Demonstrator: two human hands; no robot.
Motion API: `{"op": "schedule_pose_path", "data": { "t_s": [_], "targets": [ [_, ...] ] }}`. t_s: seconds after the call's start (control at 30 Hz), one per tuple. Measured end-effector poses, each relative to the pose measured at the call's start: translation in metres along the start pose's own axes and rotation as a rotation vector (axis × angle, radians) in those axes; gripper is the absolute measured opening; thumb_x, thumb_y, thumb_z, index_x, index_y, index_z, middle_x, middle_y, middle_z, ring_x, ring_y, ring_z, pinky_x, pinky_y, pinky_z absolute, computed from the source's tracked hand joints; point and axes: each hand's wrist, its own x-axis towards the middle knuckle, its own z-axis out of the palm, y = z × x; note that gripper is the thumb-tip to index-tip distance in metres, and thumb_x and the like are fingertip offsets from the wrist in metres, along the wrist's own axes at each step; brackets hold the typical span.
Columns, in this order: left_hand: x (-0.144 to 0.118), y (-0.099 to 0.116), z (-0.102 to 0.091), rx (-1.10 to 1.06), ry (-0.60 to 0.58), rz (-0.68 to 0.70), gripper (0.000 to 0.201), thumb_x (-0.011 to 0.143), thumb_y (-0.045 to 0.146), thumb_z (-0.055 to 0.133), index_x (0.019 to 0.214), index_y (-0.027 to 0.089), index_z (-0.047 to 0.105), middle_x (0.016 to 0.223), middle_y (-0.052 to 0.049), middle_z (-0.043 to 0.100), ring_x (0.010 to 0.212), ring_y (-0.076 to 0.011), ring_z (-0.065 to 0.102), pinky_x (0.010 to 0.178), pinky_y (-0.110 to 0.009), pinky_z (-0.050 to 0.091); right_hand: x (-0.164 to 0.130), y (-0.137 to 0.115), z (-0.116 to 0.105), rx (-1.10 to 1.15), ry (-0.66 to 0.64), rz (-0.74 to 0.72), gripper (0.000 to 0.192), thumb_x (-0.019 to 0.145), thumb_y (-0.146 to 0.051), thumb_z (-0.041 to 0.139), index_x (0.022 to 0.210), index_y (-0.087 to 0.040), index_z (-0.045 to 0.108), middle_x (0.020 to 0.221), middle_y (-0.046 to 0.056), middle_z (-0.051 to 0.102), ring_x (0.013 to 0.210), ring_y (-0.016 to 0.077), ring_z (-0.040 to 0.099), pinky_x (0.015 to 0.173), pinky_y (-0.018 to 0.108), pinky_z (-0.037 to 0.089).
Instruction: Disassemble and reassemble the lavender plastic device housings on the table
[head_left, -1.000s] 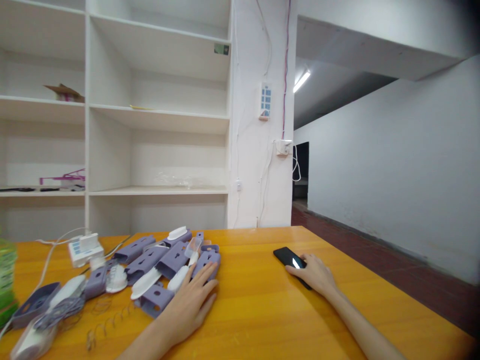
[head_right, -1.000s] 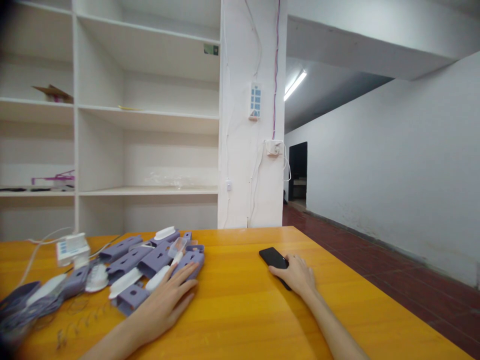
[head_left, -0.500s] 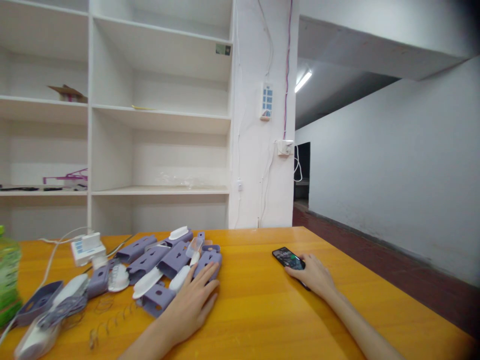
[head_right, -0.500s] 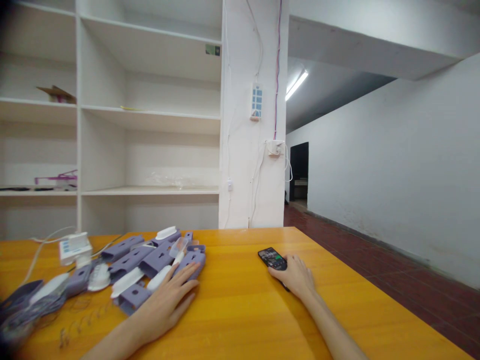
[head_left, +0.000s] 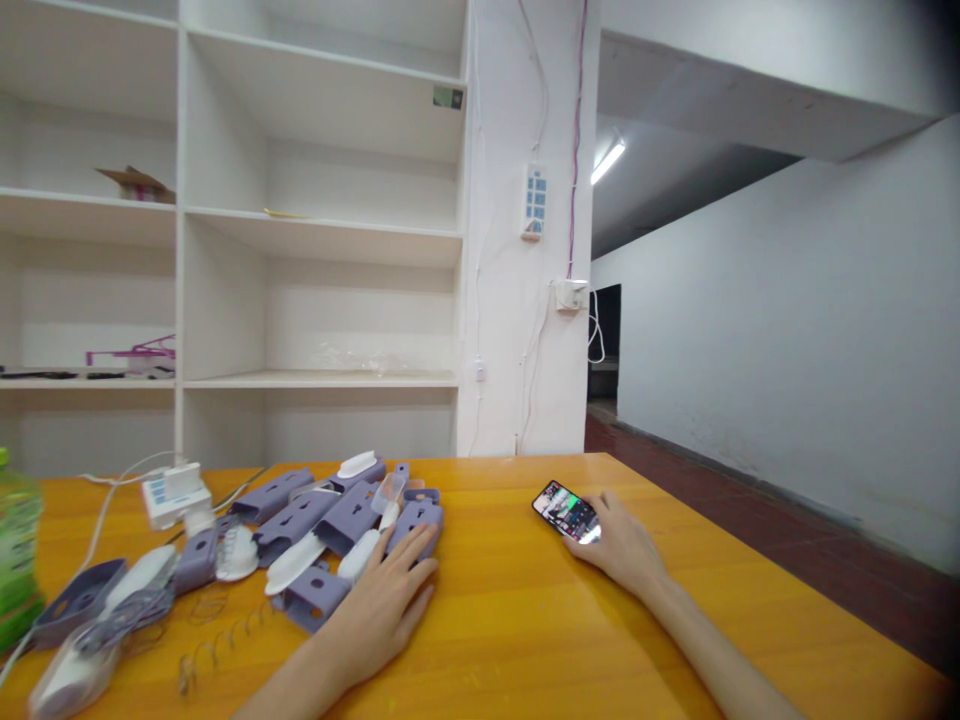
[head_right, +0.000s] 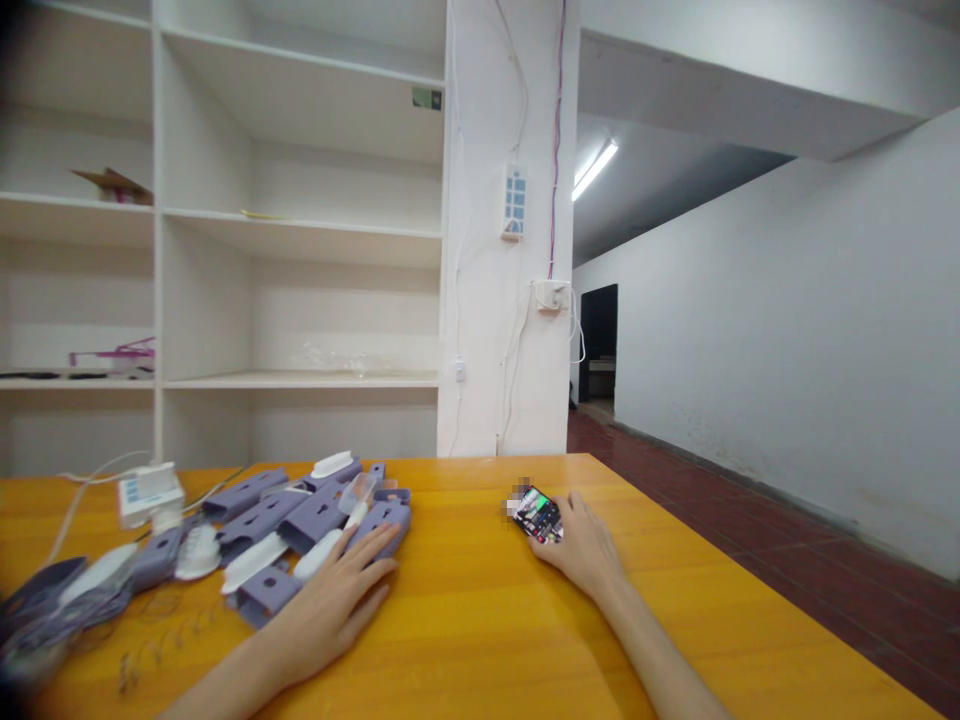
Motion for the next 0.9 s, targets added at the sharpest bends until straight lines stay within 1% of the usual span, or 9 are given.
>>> {"op": "schedule_pose_path", "data": {
  "t_s": [0.13,0.3,0.63,0.77,0.9],
  "targets": [
    [0.0,-0.001,0.002,-0.007,0.034,0.011,0.026,0.098,0.022,0.045,0.117,0.028,0.061,0.154,-0.005,0.044,0.146,-0.0257,0.034,0.12,-0.058,0.023,0.0,-0.01,-0.005,-0.021,0.035,-0.107,0.049,0.077,-0.046,0.066,0.119,-0.022,0.059,0.107,0.008,0.057,0.094,0.0268,0.061,0.082,0.033,0.043],
    [0.0,-0.001,0.002,-0.012,0.01,0.006,0.026,0.099,0.021,0.044,0.118,0.027,0.061,0.155,-0.006,0.042,0.146,-0.0261,0.033,0.12,-0.061,0.023,0.0,-0.013,-0.008,-0.038,0.051,-0.188,0.053,0.076,-0.046,0.067,0.123,-0.023,0.056,0.109,0.008,0.056,0.1,0.0288,0.059,0.085,0.035,0.042],
    [0.0,-0.001,0.002,-0.009,0.009,0.002,0.026,0.099,0.021,0.044,0.117,0.027,0.06,0.156,-0.005,0.041,0.147,-0.0264,0.032,0.119,-0.062,0.023,0.0,-0.014,-0.009,-0.052,0.074,-0.228,0.056,0.076,-0.047,0.067,0.126,-0.022,0.056,0.109,0.009,0.056,0.099,0.029,0.059,0.086,0.036,0.043],
    [-0.001,0.0,0.001,0.0,0.009,0.006,0.026,0.099,0.021,0.043,0.117,0.027,0.061,0.155,-0.005,0.041,0.147,-0.0257,0.033,0.12,-0.06,0.023,0.0,-0.013,-0.009,-0.06,0.08,-0.228,0.057,0.076,-0.047,0.067,0.125,-0.022,0.056,0.111,0.009,0.056,0.1,0.0296,0.059,0.086,0.036,0.043],
    [0.0,0.001,0.0,0.009,-0.023,-0.002,0.027,0.099,0.02,0.041,0.117,0.027,0.06,0.157,-0.006,0.039,0.147,-0.0255,0.032,0.119,-0.062,0.023,0.0,-0.013,-0.008,-0.067,0.08,-0.227,0.056,0.076,-0.047,0.067,0.124,-0.022,0.056,0.111,0.01,0.056,0.1,0.0295,0.059,0.086,0.036,0.043]
  ]
}}
